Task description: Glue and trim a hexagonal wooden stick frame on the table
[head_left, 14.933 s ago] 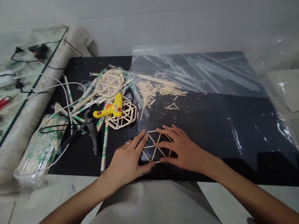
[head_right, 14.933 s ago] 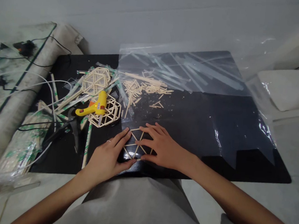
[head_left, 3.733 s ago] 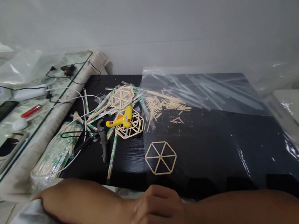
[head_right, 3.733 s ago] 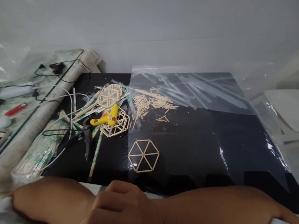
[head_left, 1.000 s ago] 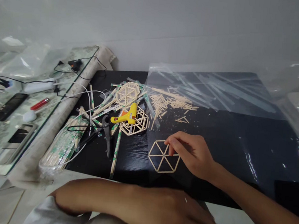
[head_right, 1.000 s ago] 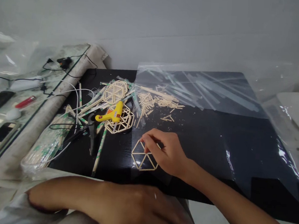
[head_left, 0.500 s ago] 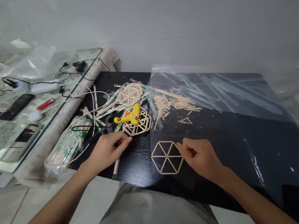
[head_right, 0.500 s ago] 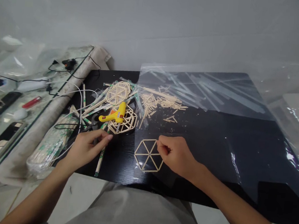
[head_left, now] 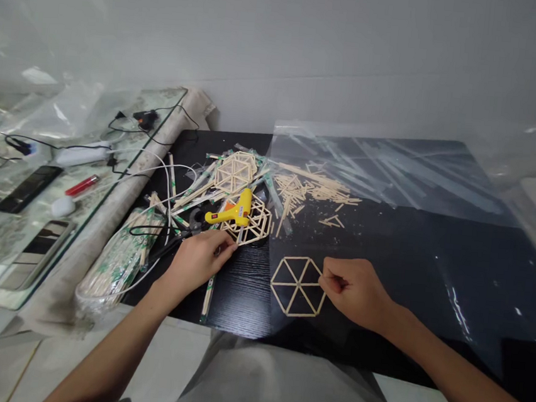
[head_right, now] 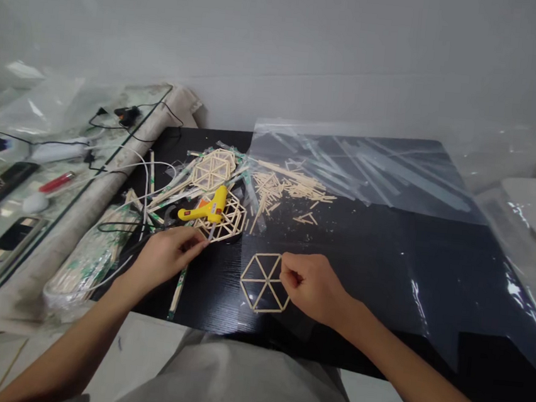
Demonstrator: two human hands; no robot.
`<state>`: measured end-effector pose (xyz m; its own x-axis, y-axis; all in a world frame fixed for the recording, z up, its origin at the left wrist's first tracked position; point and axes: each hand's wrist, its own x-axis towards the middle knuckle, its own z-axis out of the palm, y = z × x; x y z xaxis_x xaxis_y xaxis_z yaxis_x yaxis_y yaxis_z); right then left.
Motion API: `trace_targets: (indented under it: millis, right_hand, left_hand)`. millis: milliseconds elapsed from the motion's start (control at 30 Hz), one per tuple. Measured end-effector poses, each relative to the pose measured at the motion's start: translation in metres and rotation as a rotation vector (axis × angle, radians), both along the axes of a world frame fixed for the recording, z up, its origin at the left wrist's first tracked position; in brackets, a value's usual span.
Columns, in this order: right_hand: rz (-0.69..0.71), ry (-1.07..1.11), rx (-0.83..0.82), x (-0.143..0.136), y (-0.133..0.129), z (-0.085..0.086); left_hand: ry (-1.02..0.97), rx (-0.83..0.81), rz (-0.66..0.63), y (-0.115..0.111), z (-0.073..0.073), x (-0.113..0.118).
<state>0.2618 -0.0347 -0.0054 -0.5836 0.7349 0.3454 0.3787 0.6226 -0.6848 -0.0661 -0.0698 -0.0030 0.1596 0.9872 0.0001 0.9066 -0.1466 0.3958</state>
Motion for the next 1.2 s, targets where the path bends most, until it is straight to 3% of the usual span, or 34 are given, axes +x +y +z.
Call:
trace_targets:
  millis: [133,300,533,700,833,1067,1200]
  right_hand:
    - [-0.007,-0.061,-0.14,-0.001,0.001,-0.004]
    - [0.1,-0.24,-0.314,-0.002,0.002,-0.006]
    - [0.158,-0.404,-0.413,-0.002,0.001,-0.004]
    - [0.193,-0.521,-0.495,-0.005,0.001,0.004]
    - [0.198,-0.589,-0.468,-0.01,-0.002,0.004]
    - [0.193,-0.655,-0.44,-0.017,-0.004,0.0]
    - [0.189,-0.661,-0.463,-0.018,-0.002,0.002]
  left_hand:
    - [0.033,-0.042,-0.003,0.0,-0.003,0.0]
    - [0.051,-0.039,0.014,-0.001,-0.004,0.001]
    - [0.249,-0.044,0.083,0.002,-0.005,0.002]
    - [0.212,-0.045,0.1,0.005,-0.01,-0.005]
    - [0.164,-0.054,0.084,0.006,-0.012,-0.01]
    - [0.099,-0.031,-0.018,0.016,0.015,-0.02]
    - [0.066,0.115,-0.012,0.03,0.029,-0.023]
